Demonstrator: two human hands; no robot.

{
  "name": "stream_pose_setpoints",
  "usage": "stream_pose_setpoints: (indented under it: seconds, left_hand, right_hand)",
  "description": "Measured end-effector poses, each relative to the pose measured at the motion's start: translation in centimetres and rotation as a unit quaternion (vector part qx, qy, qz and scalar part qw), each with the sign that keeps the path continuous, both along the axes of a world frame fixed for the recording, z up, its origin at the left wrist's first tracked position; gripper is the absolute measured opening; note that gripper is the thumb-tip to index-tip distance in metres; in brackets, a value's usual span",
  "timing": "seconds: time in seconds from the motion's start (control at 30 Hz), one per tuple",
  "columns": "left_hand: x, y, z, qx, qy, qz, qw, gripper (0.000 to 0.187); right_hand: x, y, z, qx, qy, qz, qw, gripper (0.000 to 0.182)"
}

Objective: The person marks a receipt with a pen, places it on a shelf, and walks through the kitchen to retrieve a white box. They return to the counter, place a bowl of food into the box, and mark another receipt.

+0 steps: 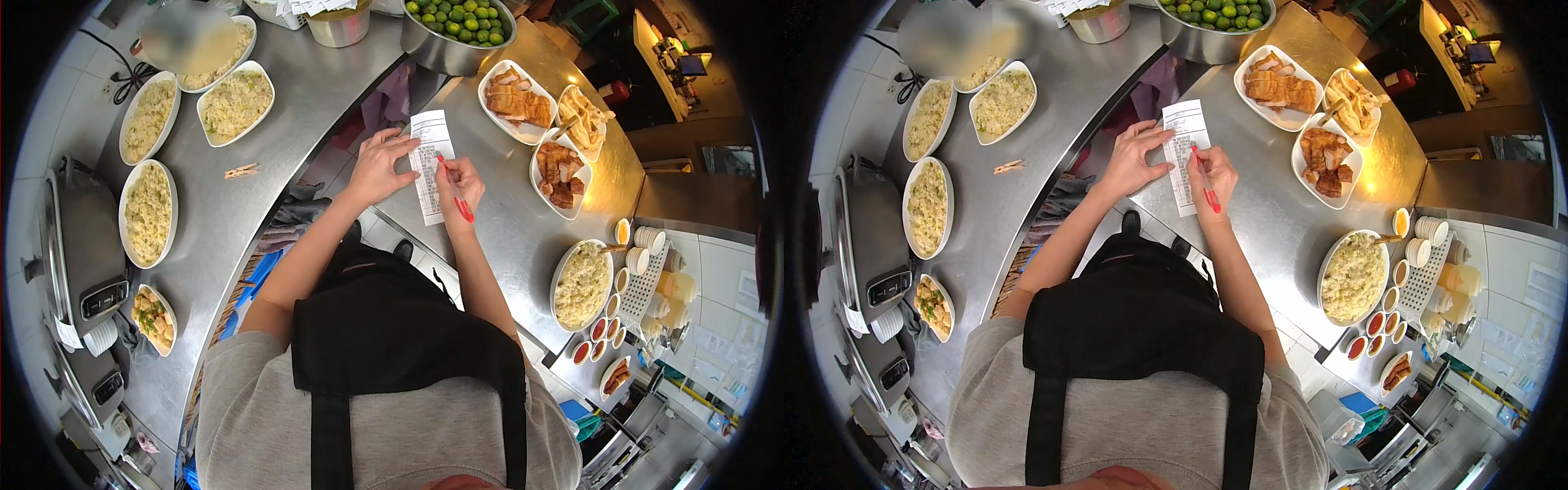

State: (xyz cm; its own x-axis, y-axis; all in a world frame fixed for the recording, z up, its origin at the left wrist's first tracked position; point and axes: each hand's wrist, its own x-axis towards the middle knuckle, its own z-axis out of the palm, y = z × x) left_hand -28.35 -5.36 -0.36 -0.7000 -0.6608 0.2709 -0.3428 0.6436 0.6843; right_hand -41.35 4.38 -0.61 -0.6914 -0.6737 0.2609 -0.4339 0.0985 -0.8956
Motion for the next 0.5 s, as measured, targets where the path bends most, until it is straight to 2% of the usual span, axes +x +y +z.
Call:
stream_pose_setpoints:
  seconds: [0.07,0.13,0.17,0.2,0.27,0.3,0.33,0.4,0.43,0.47,0.5]
  left_hand:
    - [-0.1,0.0,-0.1,0.003,0.003,-0.002,1.000,0.055]
    - [0.0,-0.3,-0.3,0.025,0.018,-0.011,0.999,0.056]
    - [0.2,-0.3,-0.2,0.022,0.019,-0.009,1.000,0.056]
    - [0.4,-0.3,0.1,0.025,0.036,-0.013,0.999,0.051]
    - [0.8,-0.4,0.7,0.026,0.055,-0.015,0.998,0.048]
    - [1.0,-0.4,1.4,0.170,0.117,-0.032,0.978,0.045]
    - [1.2,-0.3,2.1,0.310,0.176,-0.048,0.933,0.044]
    - [1.5,0.0,3.1,0.326,0.169,-0.045,0.929,0.046]
    - [1.6,0.1,3.4,0.368,0.197,-0.062,0.906,0.046]
    - [1.6,0.3,3.7,0.410,0.225,-0.080,0.881,0.046]
    - [1.6,0.7,4.3,0.405,0.226,-0.080,0.882,0.046]
  right_hand:
    - [-0.7,0.2,0.3,0.005,-0.023,0.000,1.000,0.006]
    - [-2.6,0.6,0.9,-0.069,-0.282,0.009,0.957,0.007]
    - [-3.1,1.3,1.2,-0.088,-0.325,0.014,0.941,0.006]
    - [-3.4,1.9,1.5,-0.092,-0.324,0.018,0.941,0.006]
    - [-3.9,3.2,2.0,-0.193,-0.352,0.081,0.912,0.017]
    - [-3.9,3.7,2.3,-0.195,-0.352,0.085,0.911,0.017]
    - [-3.8,4.1,2.6,-0.171,-0.344,0.119,0.916,0.018]
    - [-3.7,4.7,3.3,-0.122,-0.324,0.187,0.919,0.027]
    - [-3.4,4.8,3.6,-0.126,-0.324,0.191,0.918,0.027]
    - [-3.0,4.9,4.0,-0.111,-0.345,0.224,0.905,0.031]
    - [-2.6,5.0,4.4,-0.096,-0.365,0.257,0.890,0.035]
